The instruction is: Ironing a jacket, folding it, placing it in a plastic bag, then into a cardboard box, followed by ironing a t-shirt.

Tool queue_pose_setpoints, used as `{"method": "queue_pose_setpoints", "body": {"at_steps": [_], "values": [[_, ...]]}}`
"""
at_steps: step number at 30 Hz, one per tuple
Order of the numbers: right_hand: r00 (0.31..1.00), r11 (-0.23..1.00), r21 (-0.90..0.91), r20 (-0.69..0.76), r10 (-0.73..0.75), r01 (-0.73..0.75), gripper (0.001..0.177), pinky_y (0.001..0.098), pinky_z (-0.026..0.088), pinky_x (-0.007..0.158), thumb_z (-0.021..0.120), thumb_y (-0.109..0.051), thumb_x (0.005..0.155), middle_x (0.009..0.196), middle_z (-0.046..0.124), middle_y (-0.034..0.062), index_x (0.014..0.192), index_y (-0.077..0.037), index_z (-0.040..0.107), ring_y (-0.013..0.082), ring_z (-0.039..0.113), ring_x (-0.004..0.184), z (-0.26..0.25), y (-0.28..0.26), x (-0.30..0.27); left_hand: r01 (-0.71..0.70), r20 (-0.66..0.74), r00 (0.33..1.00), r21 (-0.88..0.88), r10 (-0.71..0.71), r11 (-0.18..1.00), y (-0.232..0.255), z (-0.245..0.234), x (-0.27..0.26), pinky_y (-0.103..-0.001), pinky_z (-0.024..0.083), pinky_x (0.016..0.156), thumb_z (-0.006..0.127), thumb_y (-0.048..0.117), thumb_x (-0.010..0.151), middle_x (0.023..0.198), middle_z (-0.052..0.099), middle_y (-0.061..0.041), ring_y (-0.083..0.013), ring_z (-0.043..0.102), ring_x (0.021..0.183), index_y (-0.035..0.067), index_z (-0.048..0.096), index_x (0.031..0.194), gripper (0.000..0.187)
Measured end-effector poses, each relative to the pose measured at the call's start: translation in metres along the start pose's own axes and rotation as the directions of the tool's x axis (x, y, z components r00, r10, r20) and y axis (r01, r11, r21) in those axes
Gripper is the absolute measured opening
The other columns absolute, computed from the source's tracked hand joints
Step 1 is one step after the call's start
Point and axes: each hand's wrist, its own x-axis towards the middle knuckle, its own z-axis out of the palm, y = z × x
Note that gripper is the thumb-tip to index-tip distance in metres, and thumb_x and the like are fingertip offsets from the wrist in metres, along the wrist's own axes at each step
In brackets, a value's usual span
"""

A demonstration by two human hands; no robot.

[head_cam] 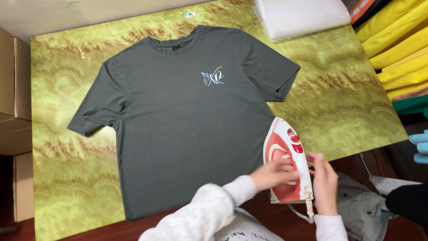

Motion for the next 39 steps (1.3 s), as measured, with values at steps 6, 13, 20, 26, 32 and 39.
{"method": "queue_pose_setpoints", "body": {"at_steps": [6,13,20,26,32,39], "values": [[0.905,0.876,0.295,0.312,0.289,-0.382,0.094,0.045,0.036,0.126,0.014,-0.069,0.097,0.171,0.042,0.0195,0.168,-0.012,0.035,0.03,0.046,0.154,-0.005,0.007,0.001,-0.019,0.007,1.0,0.095,0.018,0.995,-0.006,0.043,0.003,-0.029,0.057,0.09,0.079,0.038,0.089,0.11,0.076,-0.003,-0.0135,0.072,0.099,0.01,0.063,0.124,0.048],[0.908,0.955,-0.181,0.311,0.28,-0.233,0.08,0.0389,0.017,0.133,0.018,-0.062,0.106,0.171,0.043,-0.0005,0.168,-0.016,0.04,0.0202,0.031,0.164,0.013,0.05,0.002,0.03,-0.166,0.986,0.017,-0.026,0.999,0.002,-0.023,-0.103,-0.033,0.061,0.096,0.083,0.036,0.085,0.118,0.078,-0.011,-0.0182,0.076,0.104,0.008,0.064,0.123,0.051],[0.955,0.765,-0.619,0.298,0.018,0.178,0.068,0.0764,0.003,0.125,0.027,-0.054,0.11,0.184,0.013,0.0005,0.168,-0.021,0.036,0.025,0.008,0.169,0.04,0.147,0.032,-0.007,-0.527,0.849,-0.079,-0.035,0.997,0.025,-0.149,-0.3,-0.035,0.067,0.096,0.083,0.015,0.087,0.118,0.085,-0.014,-0.0229,0.081,0.104,0.003,0.074,0.127,0.043],[0.959,0.741,-0.654,0.279,0.045,0.156,0.07,0.0723,0.008,0.127,0.027,-0.055,0.109,0.184,0.013,0.0016,0.168,-0.018,0.038,0.0254,0.01,0.169,0.04,0.144,0.037,-0.041,-0.651,0.749,-0.239,-0.128,0.97,0.023,-0.231,-0.447,-0.053,0.064,0.1,0.069,0.008,0.093,0.128,0.08,-0.028,-0.0396,0.079,0.116,-0.003,0.064,0.142,0.051],[0.958,0.696,-0.701,0.279,0.062,0.159,0.083,0.0808,0.0,0.122,0.04,-0.068,0.1,0.186,0.009,0.0042,0.165,-0.015,0.043,0.0348,0.004,0.17,0.046,0.138,0.036,-0.052,-0.659,0.75,-0.137,-0.052,0.989,0.017,-0.243,-0.456,-0.05,0.068,0.097,0.075,0.015,0.091,0.115,0.082,-0.022,-0.0366,0.083,0.108,-0.001,0.066,0.129,0.042],[0.926,0.992,0.125,0.377,-0.024,-0.026,0.027,0.0389,0.06,0.1,0.066,-0.009,0.103,0.115,0.081,0.0241,0.126,0.004,0.073,0.0305,0.079,0.104,0.117,-0.034,-0.132,-0.016,-0.411,0.909,0.145,0.075,0.989,0.068,-0.171,-0.352,-0.041,0.074,0.092,0.077,0.025,0.092,0.117,0.087,-0.018,-0.0271,0.087,0.099,0.005,0.059,0.125,0.042]]}}
